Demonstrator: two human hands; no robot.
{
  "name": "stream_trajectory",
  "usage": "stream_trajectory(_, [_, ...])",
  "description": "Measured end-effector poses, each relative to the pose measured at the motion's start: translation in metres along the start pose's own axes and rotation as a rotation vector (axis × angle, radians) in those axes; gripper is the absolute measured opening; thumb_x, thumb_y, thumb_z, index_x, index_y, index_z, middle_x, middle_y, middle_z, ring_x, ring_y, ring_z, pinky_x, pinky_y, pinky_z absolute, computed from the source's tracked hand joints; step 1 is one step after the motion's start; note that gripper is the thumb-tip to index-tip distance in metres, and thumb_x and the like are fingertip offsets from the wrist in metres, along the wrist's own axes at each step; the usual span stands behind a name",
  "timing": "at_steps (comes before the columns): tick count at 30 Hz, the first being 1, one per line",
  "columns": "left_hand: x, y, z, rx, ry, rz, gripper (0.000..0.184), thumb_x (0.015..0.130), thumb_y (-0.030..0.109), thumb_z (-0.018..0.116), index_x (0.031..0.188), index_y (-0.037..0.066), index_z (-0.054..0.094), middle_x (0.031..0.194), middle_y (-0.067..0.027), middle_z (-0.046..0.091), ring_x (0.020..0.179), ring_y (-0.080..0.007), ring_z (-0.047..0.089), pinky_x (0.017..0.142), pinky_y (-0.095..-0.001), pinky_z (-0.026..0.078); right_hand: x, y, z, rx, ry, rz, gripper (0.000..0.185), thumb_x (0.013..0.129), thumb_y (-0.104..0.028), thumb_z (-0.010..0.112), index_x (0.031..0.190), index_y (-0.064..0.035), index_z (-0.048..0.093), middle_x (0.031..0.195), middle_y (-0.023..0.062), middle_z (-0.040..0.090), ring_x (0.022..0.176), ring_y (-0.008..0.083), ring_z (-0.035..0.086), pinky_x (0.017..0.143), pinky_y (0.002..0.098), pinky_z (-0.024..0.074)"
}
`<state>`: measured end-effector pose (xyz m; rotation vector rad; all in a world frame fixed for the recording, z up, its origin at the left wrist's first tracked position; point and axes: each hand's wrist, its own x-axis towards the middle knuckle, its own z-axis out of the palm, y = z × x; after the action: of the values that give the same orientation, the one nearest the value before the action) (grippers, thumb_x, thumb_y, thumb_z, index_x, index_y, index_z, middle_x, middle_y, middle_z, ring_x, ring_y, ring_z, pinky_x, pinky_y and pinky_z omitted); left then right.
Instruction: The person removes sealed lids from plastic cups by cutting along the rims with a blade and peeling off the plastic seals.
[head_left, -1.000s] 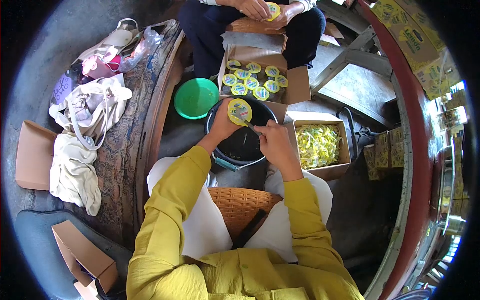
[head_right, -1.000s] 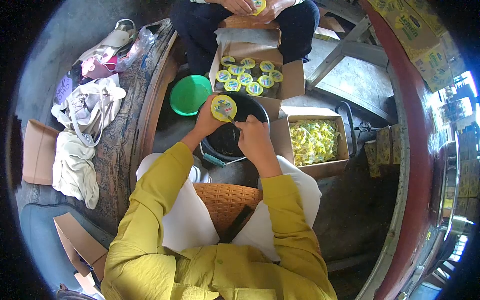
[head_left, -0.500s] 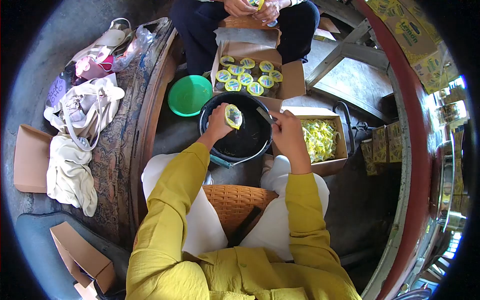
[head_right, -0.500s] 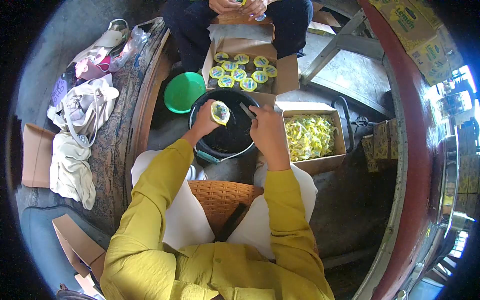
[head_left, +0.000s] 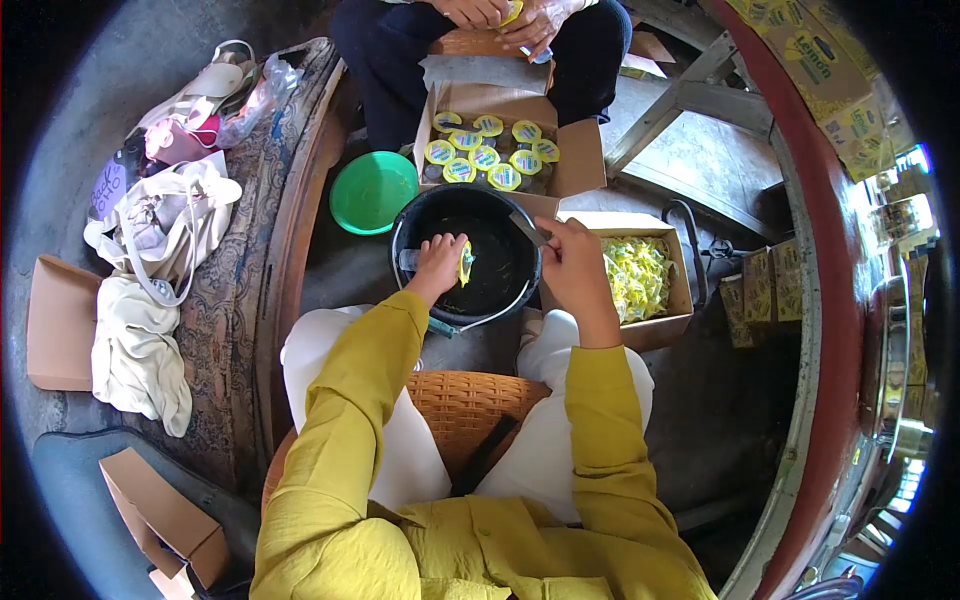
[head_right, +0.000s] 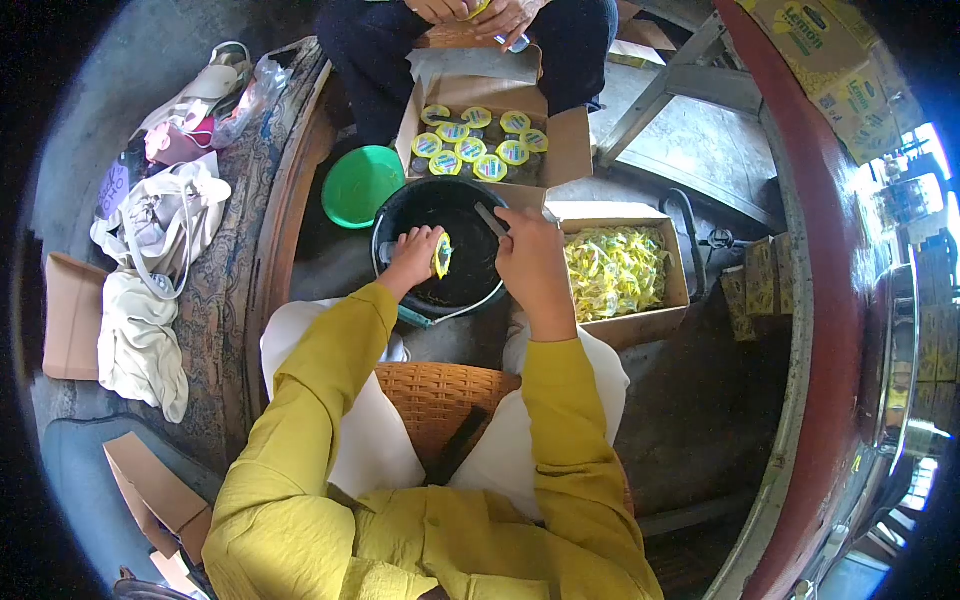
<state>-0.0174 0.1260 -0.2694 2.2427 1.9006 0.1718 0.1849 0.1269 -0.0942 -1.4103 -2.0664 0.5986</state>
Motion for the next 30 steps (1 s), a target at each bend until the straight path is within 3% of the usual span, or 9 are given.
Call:
stream_trajectory(1, [-0.001,0.003,0.003,0.024,0.010,0.004,0.042,0.071,0.007,0.058,0.111,0.015,0.046,0.094,-0.0068,0.049,0.094,-0.0248,0.047,0.074,-0.0387,0.035,0.000,-0.001,-0.001,-0.003,0.000,-0.003,0.030,0.067,0.002,0.055,0.096,-0.0026,0.061,0.075,0.0164,0.056,0.069,0.0318,0.057,0.067,0.0413,0.0449])
stream_trajectory(4, [-0.002,0.006,0.017,0.118,0.034,0.048,0.034,0.074,0.009,0.055,0.107,0.016,0.049,0.093,-0.0066,0.050,0.092,-0.0238,0.047,0.073,-0.0377,0.035,0.001,-0.003,0.000,0.010,0.002,-0.004,0.030,0.067,0.002,0.055,0.096,-0.0026,0.062,0.075,0.0167,0.056,0.067,0.0316,0.057,0.065,0.0403,0.0455])
stream_trajectory(18, [0.002,0.014,0.032,0.448,-0.127,-0.006,0.018,0.078,0.015,0.051,0.095,0.019,0.056,0.087,-0.0038,0.056,0.091,-0.0209,0.050,0.076,-0.0362,0.033,0.002,-0.004,0.004,-0.022,-0.026,-0.003,0.032,0.066,0.002,0.055,0.098,-0.0024,0.061,0.077,0.0176,0.055,0.067,0.0325,0.057,0.065,0.0408,0.0459])
stream_trajectory(27, [0.007,0.031,0.026,0.831,-0.415,-0.092,0.019,0.083,0.018,0.047,0.097,0.017,0.060,0.094,-0.0034,0.056,0.095,-0.0208,0.050,0.073,-0.0401,0.034,0.002,-0.005,0.007,-0.023,-0.029,-0.010,0.032,0.066,0.002,0.055,0.098,-0.0029,0.061,0.078,0.0175,0.056,0.067,0.0317,0.058,0.065,0.0402,0.0460])
stream_trajectory(30, [0.008,0.033,0.029,0.827,-0.416,-0.104,0.020,0.083,0.019,0.047,0.097,0.015,0.061,0.096,-0.0049,0.055,0.095,-0.0227,0.051,0.070,-0.0418,0.037,0.001,-0.006,0.007,0.000,-0.033,0.005,0.032,0.066,0.002,0.055,0.097,-0.0031,0.062,0.078,0.0172,0.056,0.067,0.0314,0.058,0.065,0.0400,0.0459])
